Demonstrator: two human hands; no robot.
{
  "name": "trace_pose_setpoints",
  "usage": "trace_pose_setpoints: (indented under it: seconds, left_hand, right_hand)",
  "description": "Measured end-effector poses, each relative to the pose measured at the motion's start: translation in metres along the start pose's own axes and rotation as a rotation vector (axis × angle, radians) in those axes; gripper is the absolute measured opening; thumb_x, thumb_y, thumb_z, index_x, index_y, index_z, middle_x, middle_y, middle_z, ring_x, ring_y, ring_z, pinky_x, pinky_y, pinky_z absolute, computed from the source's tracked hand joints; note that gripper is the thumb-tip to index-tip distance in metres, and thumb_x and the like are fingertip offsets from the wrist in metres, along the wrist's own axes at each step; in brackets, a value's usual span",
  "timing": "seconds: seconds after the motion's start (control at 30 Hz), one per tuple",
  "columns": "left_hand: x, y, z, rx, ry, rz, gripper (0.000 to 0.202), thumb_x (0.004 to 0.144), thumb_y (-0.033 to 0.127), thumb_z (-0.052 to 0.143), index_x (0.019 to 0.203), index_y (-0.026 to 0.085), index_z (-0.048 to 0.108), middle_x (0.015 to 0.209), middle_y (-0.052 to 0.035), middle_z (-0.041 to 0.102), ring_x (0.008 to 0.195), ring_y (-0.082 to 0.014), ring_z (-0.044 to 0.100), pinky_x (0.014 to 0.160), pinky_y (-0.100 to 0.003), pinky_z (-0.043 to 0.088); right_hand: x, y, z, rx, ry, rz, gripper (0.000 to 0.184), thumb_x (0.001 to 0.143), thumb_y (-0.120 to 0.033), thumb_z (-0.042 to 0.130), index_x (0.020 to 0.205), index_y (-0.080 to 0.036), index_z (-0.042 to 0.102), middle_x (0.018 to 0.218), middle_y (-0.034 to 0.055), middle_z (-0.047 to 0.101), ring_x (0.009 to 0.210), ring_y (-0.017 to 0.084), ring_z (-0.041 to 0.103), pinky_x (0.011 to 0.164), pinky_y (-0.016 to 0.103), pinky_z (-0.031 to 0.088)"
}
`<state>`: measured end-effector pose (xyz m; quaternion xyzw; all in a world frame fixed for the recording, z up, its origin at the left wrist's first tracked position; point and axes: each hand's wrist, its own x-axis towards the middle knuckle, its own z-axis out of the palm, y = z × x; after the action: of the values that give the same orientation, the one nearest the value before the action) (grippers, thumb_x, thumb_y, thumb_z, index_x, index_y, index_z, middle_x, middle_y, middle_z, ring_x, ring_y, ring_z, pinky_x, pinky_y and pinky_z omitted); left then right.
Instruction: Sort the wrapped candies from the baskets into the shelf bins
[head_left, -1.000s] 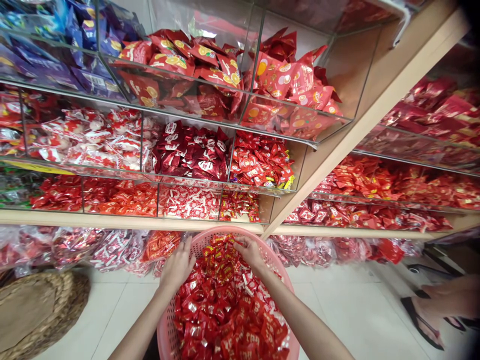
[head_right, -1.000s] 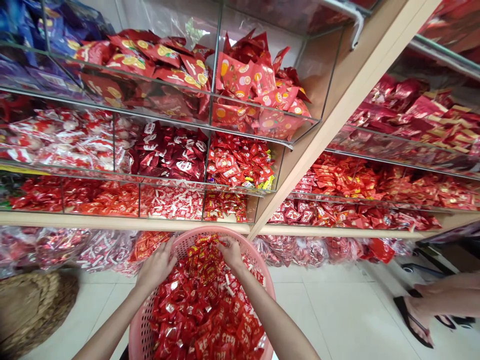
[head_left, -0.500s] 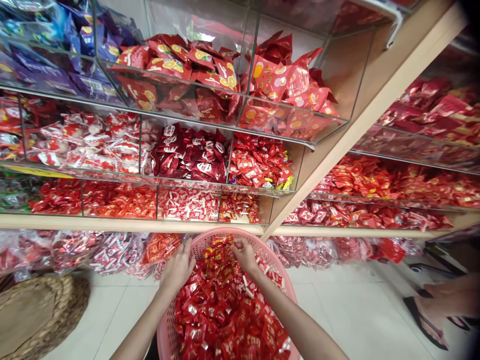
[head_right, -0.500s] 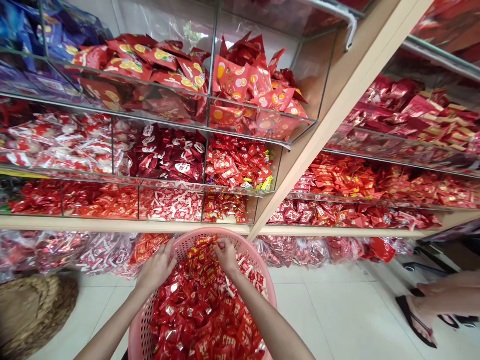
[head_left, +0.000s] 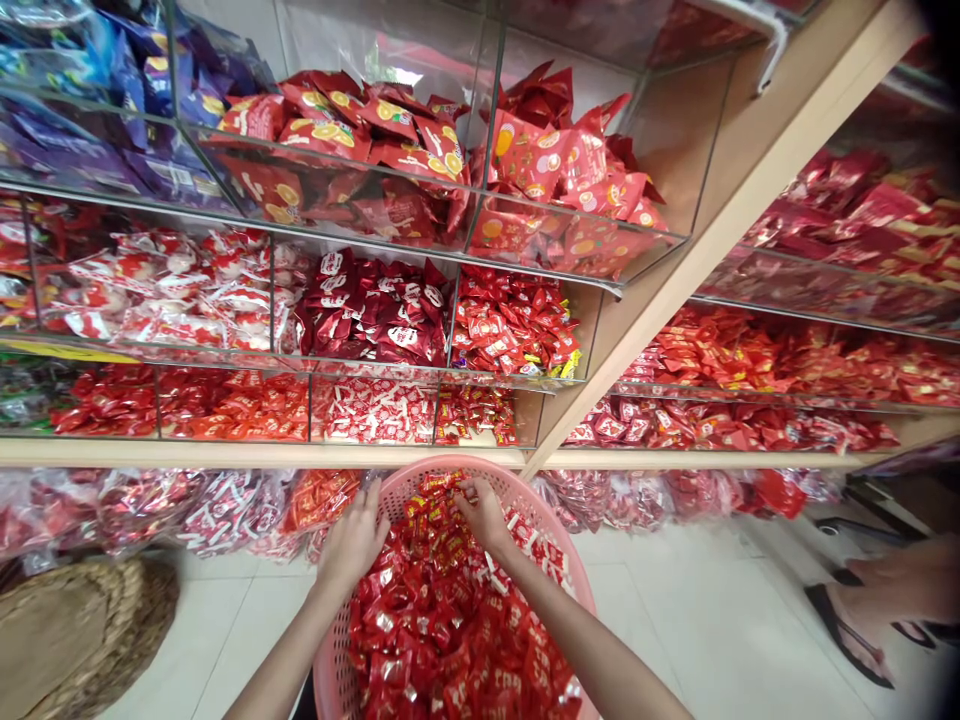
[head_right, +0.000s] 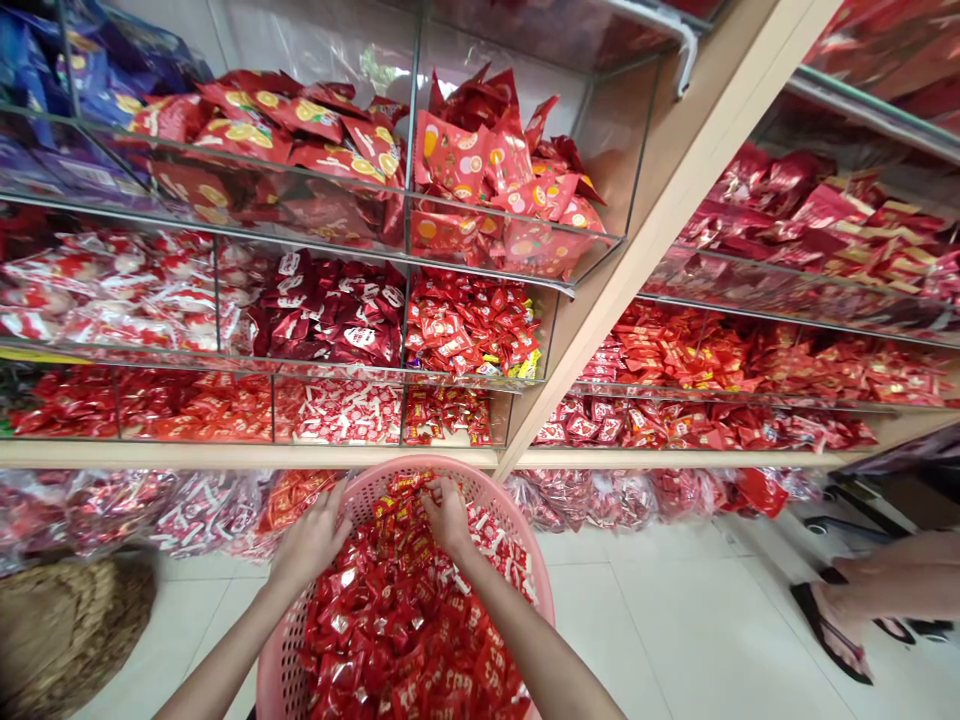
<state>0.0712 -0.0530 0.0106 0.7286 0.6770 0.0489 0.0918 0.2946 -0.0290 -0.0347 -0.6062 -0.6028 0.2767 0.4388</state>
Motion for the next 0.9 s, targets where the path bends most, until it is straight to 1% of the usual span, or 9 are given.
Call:
trace_pose_setpoints:
  seconds: [0.2,0.33,0.43,0.53,0.6,0.67,0.73,0.83,0.9]
  left_hand:
    - [0.0,0.001,-0.001,-0.002,-0.004,-0.002,0.053,0.089,0.029,0.029,0.139,0.012,0.026,0.128,-0.0179,0.051,0.097,-0.0239,0.061,0.075,-0.034,0.048]
    - [0.0,0.0,0.001,-0.004,-0.005,-0.003,0.054,0.089,0.03,0.029,0.14,0.012,0.025,0.13,-0.0173,0.049,0.1,-0.0241,0.06,0.075,-0.034,0.048]
    - [0.0,0.0,0.0,-0.003,-0.005,-0.002,0.053,0.089,0.029,0.029,0.139,0.012,0.026,0.129,-0.0177,0.049,0.1,-0.0245,0.06,0.076,-0.034,0.048]
    - [-0.001,0.001,-0.002,0.004,-0.003,0.0,0.053,0.089,0.027,0.028,0.139,0.01,0.026,0.127,-0.018,0.051,0.098,-0.025,0.061,0.076,-0.035,0.048]
    - [-0.001,0.002,-0.003,0.007,-0.007,-0.004,0.053,0.088,0.027,0.028,0.139,0.01,0.026,0.124,-0.0177,0.052,0.096,-0.0252,0.061,0.075,-0.034,0.048]
    - [-0.001,0.002,-0.003,0.003,-0.007,-0.008,0.053,0.088,0.027,0.028,0.138,0.011,0.027,0.124,-0.0173,0.053,0.095,-0.0251,0.062,0.074,-0.034,0.048]
    - [-0.001,0.002,-0.003,-0.004,-0.001,-0.007,0.052,0.088,0.028,0.028,0.138,0.012,0.027,0.124,-0.0171,0.053,0.094,-0.0249,0.062,0.073,-0.034,0.049]
    - [-0.001,0.001,-0.002,-0.013,0.01,-0.001,0.052,0.089,0.029,0.028,0.138,0.013,0.027,0.123,-0.0166,0.053,0.092,-0.0243,0.063,0.071,-0.033,0.049]
    - [-0.001,0.001,-0.002,-0.016,0.019,0.002,0.053,0.088,0.029,0.028,0.138,0.013,0.027,0.123,-0.0167,0.053,0.093,-0.0241,0.062,0.07,-0.032,0.049]
  right_hand:
    - [0.0,0.007,0.004,-0.028,0.006,-0.021,0.014,0.075,-0.029,0.052,0.084,-0.019,0.057,0.068,-0.0004,0.052,0.065,0.017,0.05,0.061,0.027,0.039]
    - [0.0,0.004,0.004,-0.035,0.016,0.003,0.019,0.075,-0.03,0.054,0.089,-0.018,0.056,0.068,-0.0009,0.05,0.064,0.017,0.049,0.06,0.027,0.038]
    - [0.001,-0.002,-0.003,-0.076,0.038,0.029,0.02,0.077,-0.033,0.052,0.089,-0.017,0.056,0.065,-0.0016,0.05,0.061,0.016,0.049,0.058,0.027,0.037]
    - [0.003,-0.008,-0.016,-0.059,0.065,0.067,0.02,0.081,-0.029,0.042,0.089,-0.017,0.056,0.064,-0.0009,0.052,0.059,0.016,0.049,0.057,0.027,0.036]
    - [0.006,-0.01,-0.024,0.018,0.07,0.115,0.023,0.082,-0.026,0.036,0.091,-0.017,0.055,0.064,-0.0001,0.054,0.059,0.016,0.05,0.057,0.028,0.038]
    - [0.008,-0.013,-0.029,0.128,0.061,0.164,0.025,0.081,-0.025,0.035,0.094,-0.017,0.054,0.067,0.0009,0.057,0.059,0.017,0.053,0.058,0.028,0.041]
    - [0.008,-0.018,-0.031,0.253,0.049,0.197,0.025,0.078,-0.027,0.04,0.097,-0.018,0.053,0.077,0.0035,0.061,0.062,0.017,0.057,0.059,0.029,0.045]
    - [0.002,-0.03,-0.028,0.451,0.005,0.28,0.031,0.071,-0.03,0.053,0.1,-0.019,0.053,0.099,0.008,0.062,0.072,0.019,0.063,0.061,0.031,0.049]
    - [-0.004,-0.039,-0.026,0.559,-0.03,0.359,0.037,0.067,-0.032,0.061,0.101,-0.02,0.053,0.104,0.0086,0.063,0.078,0.021,0.065,0.062,0.032,0.05]
